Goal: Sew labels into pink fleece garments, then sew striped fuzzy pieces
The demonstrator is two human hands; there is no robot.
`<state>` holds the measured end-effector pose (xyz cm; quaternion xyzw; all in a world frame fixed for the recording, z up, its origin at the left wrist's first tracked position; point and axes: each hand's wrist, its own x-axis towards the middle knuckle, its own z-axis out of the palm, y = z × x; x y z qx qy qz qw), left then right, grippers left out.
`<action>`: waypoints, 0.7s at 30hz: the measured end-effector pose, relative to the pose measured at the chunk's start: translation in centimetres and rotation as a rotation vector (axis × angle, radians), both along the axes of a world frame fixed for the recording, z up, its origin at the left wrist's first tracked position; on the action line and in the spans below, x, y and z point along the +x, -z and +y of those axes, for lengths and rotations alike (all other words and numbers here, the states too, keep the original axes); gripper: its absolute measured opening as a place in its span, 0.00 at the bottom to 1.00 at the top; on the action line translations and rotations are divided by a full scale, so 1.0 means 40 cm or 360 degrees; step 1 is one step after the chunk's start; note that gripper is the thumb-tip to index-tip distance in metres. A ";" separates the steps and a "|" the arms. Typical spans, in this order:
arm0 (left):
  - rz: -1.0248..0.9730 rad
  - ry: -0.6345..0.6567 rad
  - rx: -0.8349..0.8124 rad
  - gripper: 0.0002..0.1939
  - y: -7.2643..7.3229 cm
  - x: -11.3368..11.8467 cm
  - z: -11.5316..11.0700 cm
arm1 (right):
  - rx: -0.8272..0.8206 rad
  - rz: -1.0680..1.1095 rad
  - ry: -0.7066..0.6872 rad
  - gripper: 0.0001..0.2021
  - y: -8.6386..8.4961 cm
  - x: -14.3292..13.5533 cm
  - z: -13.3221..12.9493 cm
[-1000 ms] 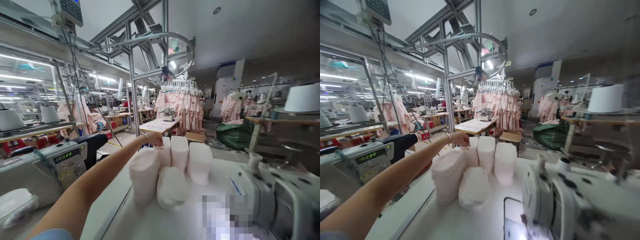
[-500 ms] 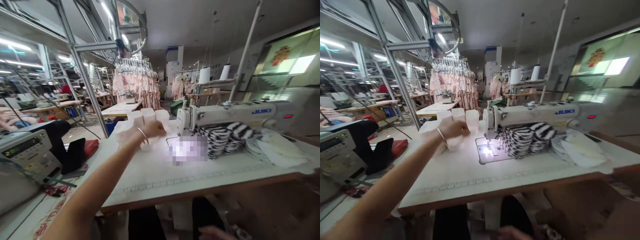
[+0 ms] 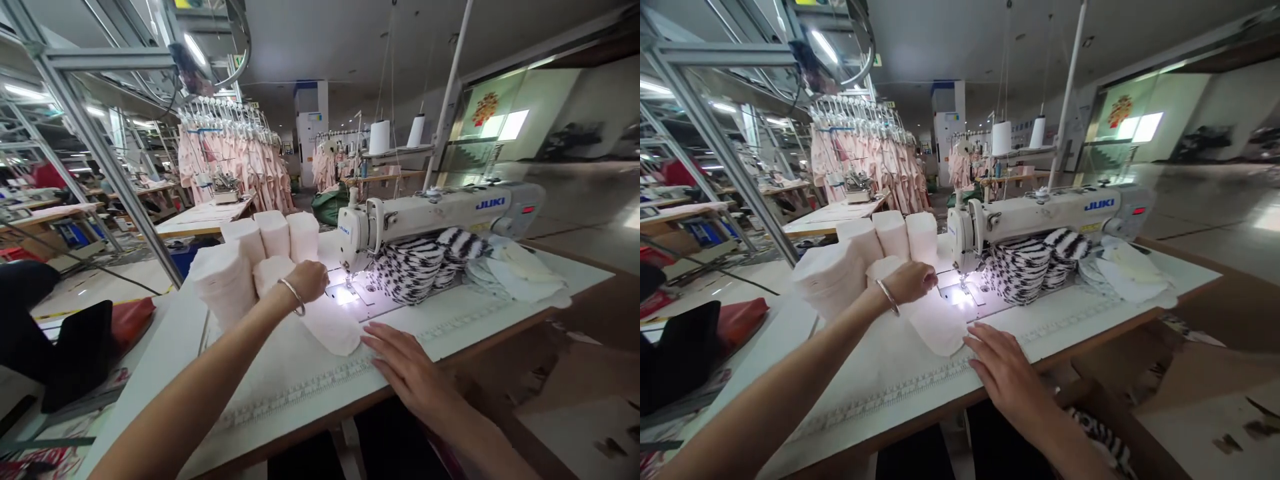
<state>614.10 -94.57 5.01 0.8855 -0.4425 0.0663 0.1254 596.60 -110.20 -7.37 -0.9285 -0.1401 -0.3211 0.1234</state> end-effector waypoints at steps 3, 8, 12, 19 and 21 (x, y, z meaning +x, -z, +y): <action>-0.0035 -0.0039 0.0086 0.10 0.068 -0.025 -0.007 | -0.0236 0.0055 -0.0055 0.18 0.007 0.054 0.004; -0.0059 -0.0078 0.0121 0.06 0.150 -0.109 0.034 | -0.0435 -0.0108 -0.0102 0.20 0.023 0.089 -0.010; -0.0049 0.0064 0.0080 0.10 0.208 -0.169 0.042 | -0.0562 -0.0397 -0.0102 0.20 0.048 0.091 -0.031; -0.0156 0.0366 -0.0168 0.14 0.224 -0.162 0.006 | -0.0520 -0.0396 0.0031 0.19 0.026 0.054 -0.053; -0.0151 0.0398 -0.0159 0.16 0.219 -0.145 -0.008 | -0.0502 -0.0355 0.0041 0.19 0.016 0.053 -0.061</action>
